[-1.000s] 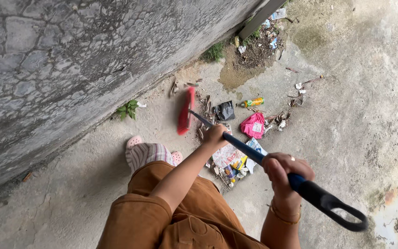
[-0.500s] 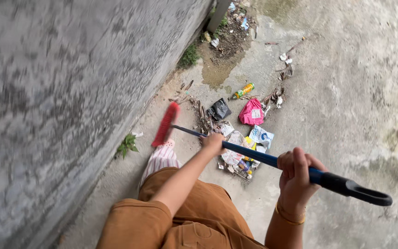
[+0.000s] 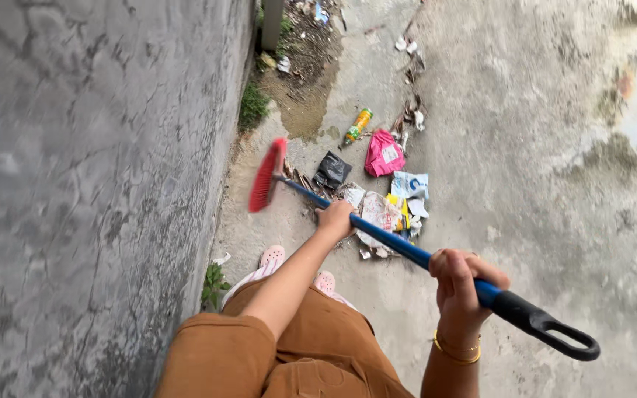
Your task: The person sweeps trash, dirt, and debris across the concrete floor using a broom.
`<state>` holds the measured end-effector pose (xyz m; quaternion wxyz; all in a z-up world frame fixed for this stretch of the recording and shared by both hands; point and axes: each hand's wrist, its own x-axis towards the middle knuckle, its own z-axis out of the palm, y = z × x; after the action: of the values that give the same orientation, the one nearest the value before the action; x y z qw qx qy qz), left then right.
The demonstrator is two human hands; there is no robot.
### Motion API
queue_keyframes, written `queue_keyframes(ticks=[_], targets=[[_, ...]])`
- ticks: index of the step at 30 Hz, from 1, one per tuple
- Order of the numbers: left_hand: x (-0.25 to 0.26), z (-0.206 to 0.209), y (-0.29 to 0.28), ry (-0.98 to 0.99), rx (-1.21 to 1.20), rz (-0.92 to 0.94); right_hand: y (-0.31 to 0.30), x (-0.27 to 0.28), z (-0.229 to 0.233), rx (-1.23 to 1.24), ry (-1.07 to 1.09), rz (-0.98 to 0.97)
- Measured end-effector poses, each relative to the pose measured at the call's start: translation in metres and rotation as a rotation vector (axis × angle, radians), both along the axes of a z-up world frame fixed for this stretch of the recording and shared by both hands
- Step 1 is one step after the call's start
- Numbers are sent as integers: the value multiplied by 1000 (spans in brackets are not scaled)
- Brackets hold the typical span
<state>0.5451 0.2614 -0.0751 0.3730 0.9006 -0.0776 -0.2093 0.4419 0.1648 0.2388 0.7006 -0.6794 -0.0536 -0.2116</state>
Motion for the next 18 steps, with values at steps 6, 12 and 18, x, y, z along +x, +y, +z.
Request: queue_keyframes(ticks=[6,12,18], targets=[[0,55,-56,-116,-139,-70,-59,-3,30,-107,-220,22],[-41,79,-26,-149,-104,-87,-111,-29,47,-43,-161,81],[-56,16,-23,-51,-65,1,-44,-11,31,114,3,98]])
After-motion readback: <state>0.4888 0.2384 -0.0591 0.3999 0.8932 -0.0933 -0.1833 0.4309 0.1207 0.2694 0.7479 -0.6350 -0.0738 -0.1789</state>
